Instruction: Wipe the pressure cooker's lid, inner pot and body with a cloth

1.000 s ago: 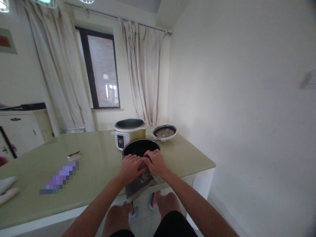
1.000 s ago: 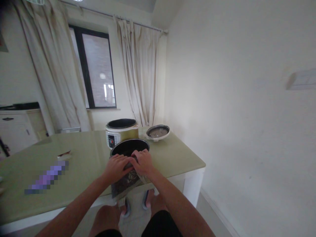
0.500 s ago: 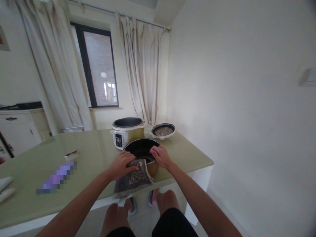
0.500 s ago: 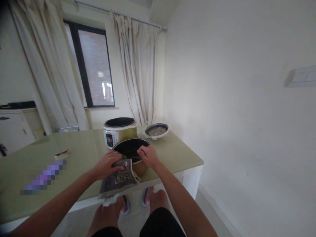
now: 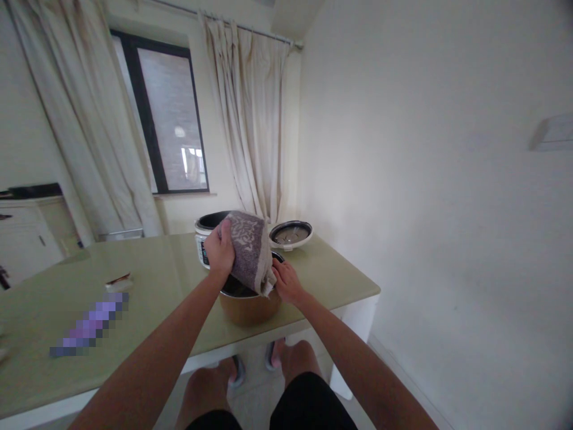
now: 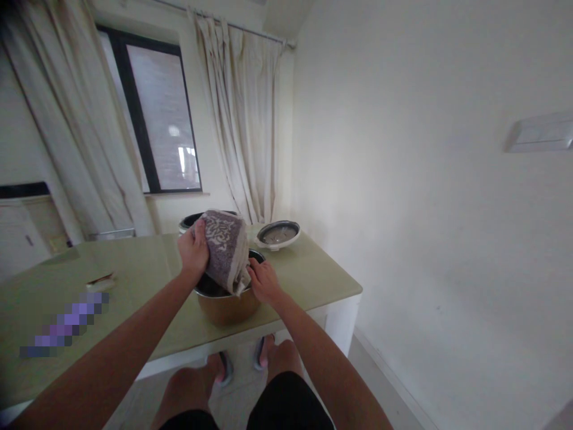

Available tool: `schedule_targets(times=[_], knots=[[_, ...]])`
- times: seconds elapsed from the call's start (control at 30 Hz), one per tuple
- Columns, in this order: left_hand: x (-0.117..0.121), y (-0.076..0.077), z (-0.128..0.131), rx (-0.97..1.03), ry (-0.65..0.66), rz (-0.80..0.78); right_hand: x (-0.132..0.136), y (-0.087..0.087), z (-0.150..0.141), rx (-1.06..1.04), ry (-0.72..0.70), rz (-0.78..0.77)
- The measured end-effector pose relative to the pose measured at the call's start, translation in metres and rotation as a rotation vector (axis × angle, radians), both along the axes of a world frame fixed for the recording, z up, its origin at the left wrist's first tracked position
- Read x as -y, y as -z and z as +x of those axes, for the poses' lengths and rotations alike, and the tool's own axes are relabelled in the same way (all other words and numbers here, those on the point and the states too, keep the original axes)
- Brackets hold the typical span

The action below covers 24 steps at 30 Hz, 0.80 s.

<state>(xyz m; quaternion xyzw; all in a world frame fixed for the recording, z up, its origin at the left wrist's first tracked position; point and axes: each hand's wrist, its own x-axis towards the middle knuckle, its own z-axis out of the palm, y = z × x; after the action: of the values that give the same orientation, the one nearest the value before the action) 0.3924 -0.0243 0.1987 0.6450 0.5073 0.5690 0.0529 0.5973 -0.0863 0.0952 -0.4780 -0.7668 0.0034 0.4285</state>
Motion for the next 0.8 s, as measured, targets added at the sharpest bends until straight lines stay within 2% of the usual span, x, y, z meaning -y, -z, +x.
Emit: schedule_targets(times=[0.07,0.17,0.27,0.37,0.47,0.63,0.8], knots=[[-0.004,0.001,0.005,-0.081,0.035,-0.016,0.001,0.002,0.0,-0.067,-0.012,0.031],[-0.006,0.014,0.0,-0.325,0.245,-0.139,0.003,0.003,0.0,-0.193,-0.04,0.069],[-0.005,0.031,-0.013,-0.579,0.463,-0.299,0.007,-0.001,-0.002,-0.225,-0.072,0.038],[-0.002,0.039,-0.021,-0.729,0.573,-0.367,0.009,-0.005,-0.004,-0.229,-0.05,0.03],[-0.001,0.037,-0.025,-0.775,0.58,-0.344,0.008,-0.006,-0.006,-0.203,-0.046,0.024],[-0.003,0.039,-0.04,-0.753,0.472,-0.295,0.007,-0.007,-0.006,-0.145,-0.03,-0.011],[-0.002,0.054,-0.051,-0.664,0.417,-0.263,0.008,-0.027,-0.005,-0.106,-0.03,-0.147]])
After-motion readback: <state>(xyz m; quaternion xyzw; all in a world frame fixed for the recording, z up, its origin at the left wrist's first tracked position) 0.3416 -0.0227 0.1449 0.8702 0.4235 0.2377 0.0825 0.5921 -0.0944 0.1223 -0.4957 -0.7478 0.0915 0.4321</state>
